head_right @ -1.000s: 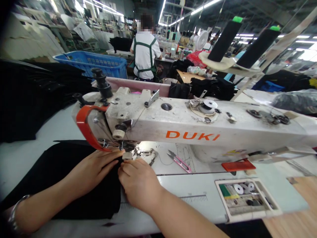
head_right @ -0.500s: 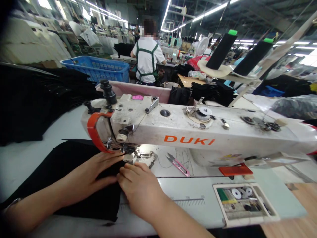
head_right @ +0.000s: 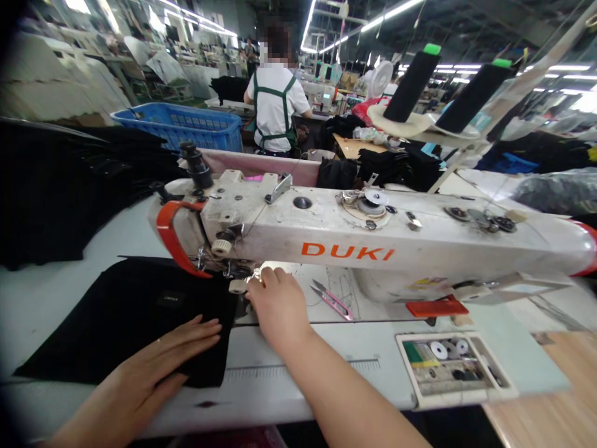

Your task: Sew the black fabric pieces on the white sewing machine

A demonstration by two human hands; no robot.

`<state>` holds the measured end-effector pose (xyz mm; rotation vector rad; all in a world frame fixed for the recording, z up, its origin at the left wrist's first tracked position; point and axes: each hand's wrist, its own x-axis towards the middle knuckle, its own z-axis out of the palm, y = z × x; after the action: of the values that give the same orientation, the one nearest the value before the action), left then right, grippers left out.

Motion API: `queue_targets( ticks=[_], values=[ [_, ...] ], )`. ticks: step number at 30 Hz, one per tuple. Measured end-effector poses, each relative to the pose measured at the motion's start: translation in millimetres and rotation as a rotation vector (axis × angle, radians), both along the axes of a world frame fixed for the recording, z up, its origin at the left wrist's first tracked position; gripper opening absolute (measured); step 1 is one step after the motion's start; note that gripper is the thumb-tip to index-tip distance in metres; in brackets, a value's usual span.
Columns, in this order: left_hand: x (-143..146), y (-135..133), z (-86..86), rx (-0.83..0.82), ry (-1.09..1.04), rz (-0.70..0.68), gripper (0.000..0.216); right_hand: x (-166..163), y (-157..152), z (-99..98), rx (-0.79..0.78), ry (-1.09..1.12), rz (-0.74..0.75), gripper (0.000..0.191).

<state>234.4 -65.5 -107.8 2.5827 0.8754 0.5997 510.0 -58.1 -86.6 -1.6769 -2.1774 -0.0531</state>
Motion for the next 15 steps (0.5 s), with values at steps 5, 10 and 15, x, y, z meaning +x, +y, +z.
queue_targets(
  ticks=[5, 10, 15],
  values=[
    [-0.6, -1.1, 5.1, -0.167, -0.127, 0.140, 0.038, -6.1, -66.8, 0.8, -0.101, 0.328, 0.273, 0.018],
    [-1.8, -0.5, 9.8, -0.150, -0.149, 0.161, 0.037, -33.3, -99.8, -17.1, 0.023, 0.427, 0.156, 0.016],
    [-7.3, -2.8, 10.7, 0.022, -0.041, 0.040, 0.057, -45.1, -93.8, -22.9, 0.132, 0.378, 0.238, 0.017]
  ],
)
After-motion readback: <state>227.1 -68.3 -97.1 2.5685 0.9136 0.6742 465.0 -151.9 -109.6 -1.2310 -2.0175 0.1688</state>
